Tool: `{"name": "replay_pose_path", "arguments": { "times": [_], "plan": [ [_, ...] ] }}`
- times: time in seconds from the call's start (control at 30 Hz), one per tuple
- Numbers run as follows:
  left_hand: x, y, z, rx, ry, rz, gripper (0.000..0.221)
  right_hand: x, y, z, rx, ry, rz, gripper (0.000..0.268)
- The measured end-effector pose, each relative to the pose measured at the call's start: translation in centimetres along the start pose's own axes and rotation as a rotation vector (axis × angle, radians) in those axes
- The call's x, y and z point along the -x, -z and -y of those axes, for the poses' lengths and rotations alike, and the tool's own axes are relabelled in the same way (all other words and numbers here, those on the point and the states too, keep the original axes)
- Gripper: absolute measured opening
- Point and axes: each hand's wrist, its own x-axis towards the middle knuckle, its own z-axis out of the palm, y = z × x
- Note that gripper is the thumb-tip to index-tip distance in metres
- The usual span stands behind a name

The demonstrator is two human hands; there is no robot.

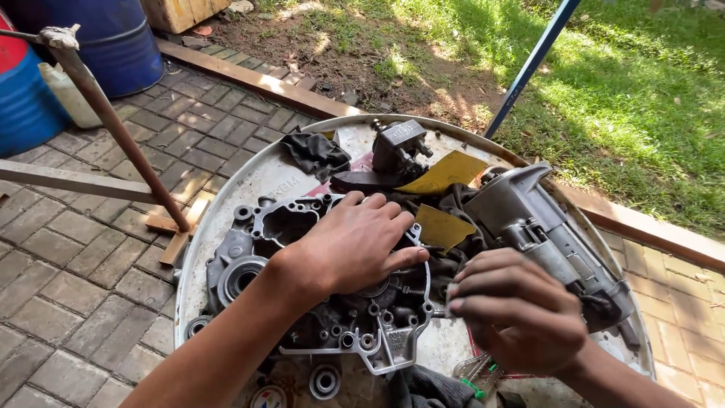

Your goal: Sanding the interior surfaces of an engine casing using a small piece of sandpaper to smooth the metal.

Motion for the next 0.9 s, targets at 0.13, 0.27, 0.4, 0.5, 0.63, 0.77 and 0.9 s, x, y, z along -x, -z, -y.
{"name": "replay_pose_path", "arguments": {
  "times": [0.13, 0.27, 0.4, 0.5, 0.63, 0.77, 0.9],
  "plan": [
    [0.1, -0.1, 0.0, -0.004, -0.001, 0.006, 0.066, -0.2, 0.9, 0.2, 0.009, -0.141, -0.011, 0.02],
    [0.3, 0.2, 0.0, 0.002, -0.011, -0.003, 0.064, -0.1, 0.7, -0.1, -0.109, -0.098, 0.206, 0.012],
    [0.2, 0.1, 0.0, -0.009, -0.011, -0.007, 0.065, 0.5, 0.1, 0.3, -0.104, 0.044, 0.26, 0.009],
    [0.4, 0.1, 0.1, -0.021, -0.026, -0.03, 0.061, 1.9, -0.3, 0.0, -0.017, 0.241, 0.294, 0.024],
    [0.4, 0.2, 0.0, -0.007, -0.024, -0.011, 0.064, 3.4, -1.0, -1.0, 0.008, 0.145, 0.175, 0.017],
    [0.4, 0.1, 0.1, -0.015, -0.033, -0.032, 0.063, 3.2, -1.3, -0.5, -0.019, 0.282, 0.149, 0.027],
    [0.5, 0.2, 0.0, 0.015, -0.021, -0.016, 0.064, 3.4, -1.6, -1.3, 0.043, 0.076, 0.129, 0.017]
  ]
}}
